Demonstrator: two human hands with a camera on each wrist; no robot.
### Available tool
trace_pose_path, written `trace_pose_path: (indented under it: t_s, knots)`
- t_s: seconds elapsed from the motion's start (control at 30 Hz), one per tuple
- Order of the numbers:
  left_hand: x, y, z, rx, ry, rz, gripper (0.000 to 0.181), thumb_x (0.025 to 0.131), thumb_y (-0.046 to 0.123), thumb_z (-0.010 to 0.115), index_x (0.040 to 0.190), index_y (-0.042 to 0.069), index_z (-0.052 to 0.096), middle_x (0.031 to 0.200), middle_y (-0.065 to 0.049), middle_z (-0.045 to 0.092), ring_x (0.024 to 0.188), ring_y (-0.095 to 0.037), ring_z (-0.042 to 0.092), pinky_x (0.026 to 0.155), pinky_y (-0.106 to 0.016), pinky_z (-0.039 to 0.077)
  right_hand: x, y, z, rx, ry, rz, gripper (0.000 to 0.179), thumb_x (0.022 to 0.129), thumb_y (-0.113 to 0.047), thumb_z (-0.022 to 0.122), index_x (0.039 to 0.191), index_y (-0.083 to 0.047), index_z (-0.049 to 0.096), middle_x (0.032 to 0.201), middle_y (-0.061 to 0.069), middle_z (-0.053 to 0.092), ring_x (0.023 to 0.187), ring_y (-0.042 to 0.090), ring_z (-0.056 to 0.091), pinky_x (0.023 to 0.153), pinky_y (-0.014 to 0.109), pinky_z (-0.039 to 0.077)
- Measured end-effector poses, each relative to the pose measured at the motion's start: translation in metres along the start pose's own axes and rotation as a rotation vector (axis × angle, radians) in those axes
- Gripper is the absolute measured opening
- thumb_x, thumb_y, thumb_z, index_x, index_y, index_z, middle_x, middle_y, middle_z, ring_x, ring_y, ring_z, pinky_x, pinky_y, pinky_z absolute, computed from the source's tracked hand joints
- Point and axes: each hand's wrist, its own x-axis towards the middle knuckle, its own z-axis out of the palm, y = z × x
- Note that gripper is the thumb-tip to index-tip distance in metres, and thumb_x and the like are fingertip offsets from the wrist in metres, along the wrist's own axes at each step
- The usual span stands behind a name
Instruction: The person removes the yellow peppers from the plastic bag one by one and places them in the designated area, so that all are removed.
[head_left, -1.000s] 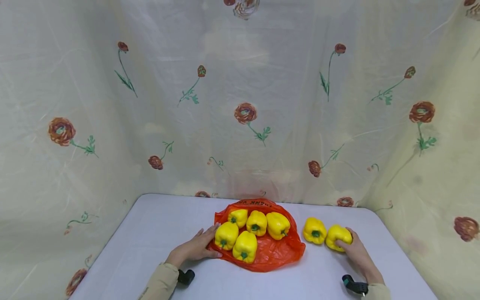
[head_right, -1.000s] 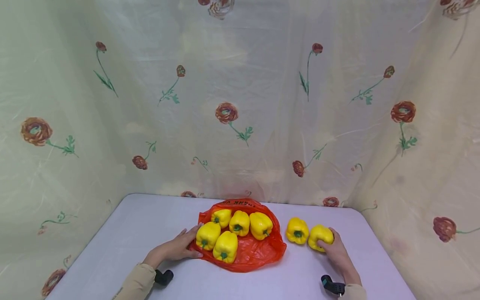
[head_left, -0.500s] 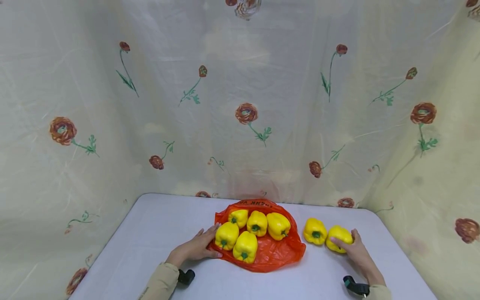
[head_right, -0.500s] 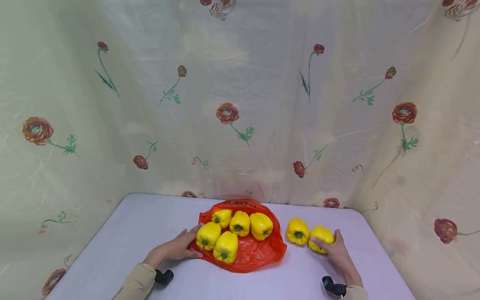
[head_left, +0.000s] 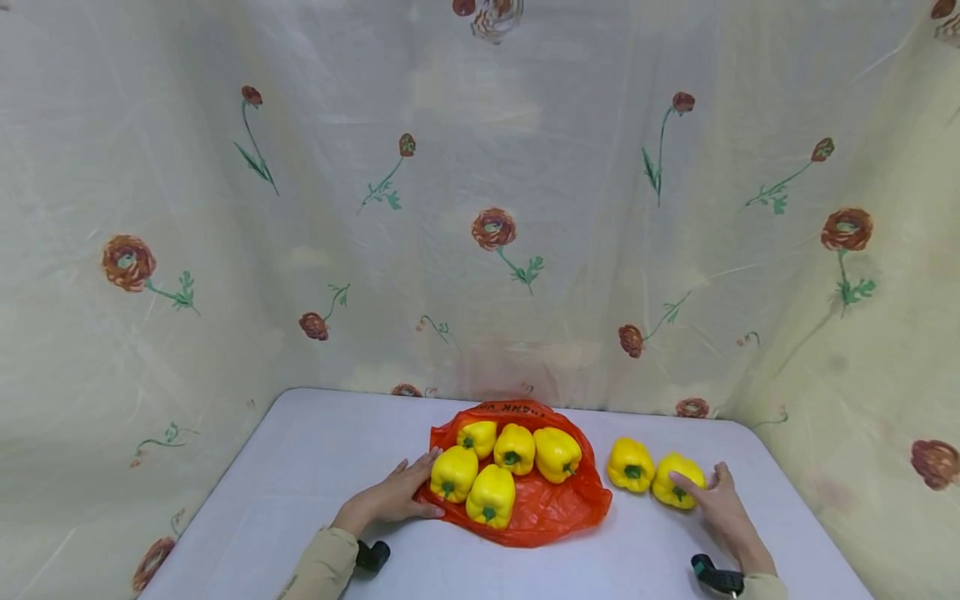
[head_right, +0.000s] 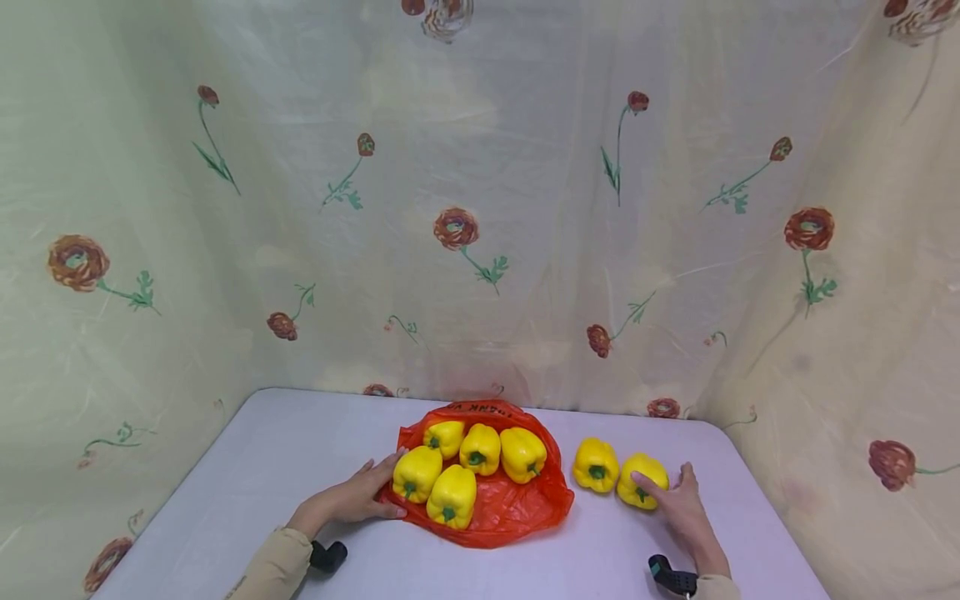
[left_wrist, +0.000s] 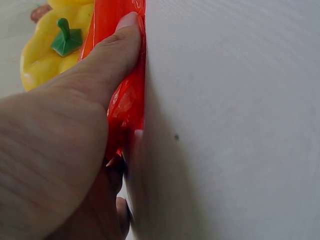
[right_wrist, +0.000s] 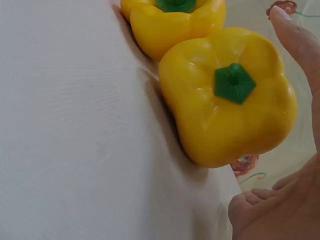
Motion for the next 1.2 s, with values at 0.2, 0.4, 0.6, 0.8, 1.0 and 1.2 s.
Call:
trace_pose_path:
  t_s: [0.2, 0.4, 0.6, 0.8, 1.0, 1.2]
  knots:
    - [0.0, 0.001, -0.001, -0.006, -0.004, -0.003, 0.1, 0.081, 0.063, 0.063, 0.156, 0.015, 0.016, 0.163, -0.007, 0.016, 0.15, -0.028, 0.016, 0.122, -0.052, 0.006, -0.004, -0.007, -0.006, 0.023, 0.062, -0.018, 0.133, 0.081, -0.07, 0.059, 0.141, 0.002, -0.036, 0.15, 0.03, -0.028, 0.143, 0.049, -0.012, 0.116, 0.061, 0.007]
    - [0.0, 0.001, -0.002, 0.001, -0.002, 0.002, 0.1, 0.081, 0.064, 0.062, 0.156, 0.015, 0.017, 0.163, -0.007, 0.016, 0.149, -0.029, 0.016, 0.122, -0.052, 0.006, -0.003, -0.012, -0.011, 0.056, 0.121, -0.117, 0.126, 0.083, -0.063, 0.063, 0.148, 0.0, -0.025, 0.156, 0.028, -0.022, 0.144, 0.05, -0.007, 0.115, 0.065, 0.01]
    - [-0.001, 0.001, -0.001, 0.005, -0.005, 0.005, 0.1, 0.081, 0.063, 0.062, 0.156, 0.014, 0.017, 0.163, -0.007, 0.017, 0.149, -0.028, 0.017, 0.122, -0.052, 0.006, 0.006, -0.013, -0.009, 0.066, 0.173, -0.227, 0.124, 0.08, -0.06, 0.069, 0.152, -0.008, -0.018, 0.159, 0.025, -0.012, 0.146, 0.048, -0.003, 0.114, 0.066, 0.013]
    - [-0.003, 0.002, -0.003, 0.004, -0.006, 0.01, 0.099, 0.081, 0.061, 0.063, 0.155, 0.013, 0.018, 0.162, -0.009, 0.017, 0.149, -0.03, 0.018, 0.121, -0.053, 0.007, -0.04, -0.06, 0.007, 0.058, 0.138, -0.304, 0.115, 0.085, -0.051, 0.068, 0.153, -0.007, -0.014, 0.16, 0.024, -0.007, 0.147, 0.044, -0.005, 0.117, 0.061, 0.008]
    - [-0.001, 0.001, -0.001, 0.017, 0.0, -0.002, 0.1, 0.081, 0.062, 0.063, 0.156, 0.015, 0.017, 0.162, -0.007, 0.017, 0.149, -0.029, 0.018, 0.122, -0.052, 0.007, -0.055, -0.085, 0.023, 0.025, 0.059, -0.347, 0.108, 0.086, -0.042, 0.071, 0.153, -0.007, -0.007, 0.16, 0.024, 0.0, 0.147, 0.044, 0.0, 0.116, 0.063, 0.013]
    - [-0.001, 0.0, -0.001, 0.019, -0.002, 0.006, 0.099, 0.081, 0.062, 0.063, 0.155, 0.014, 0.018, 0.163, -0.007, 0.017, 0.15, -0.027, 0.016, 0.121, -0.053, 0.007, -0.065, -0.103, 0.045, 0.043, -0.009, -0.399, 0.101, 0.086, -0.033, 0.073, 0.152, -0.006, 0.003, 0.159, 0.023, 0.008, 0.147, 0.043, 0.006, 0.117, 0.059, 0.015]
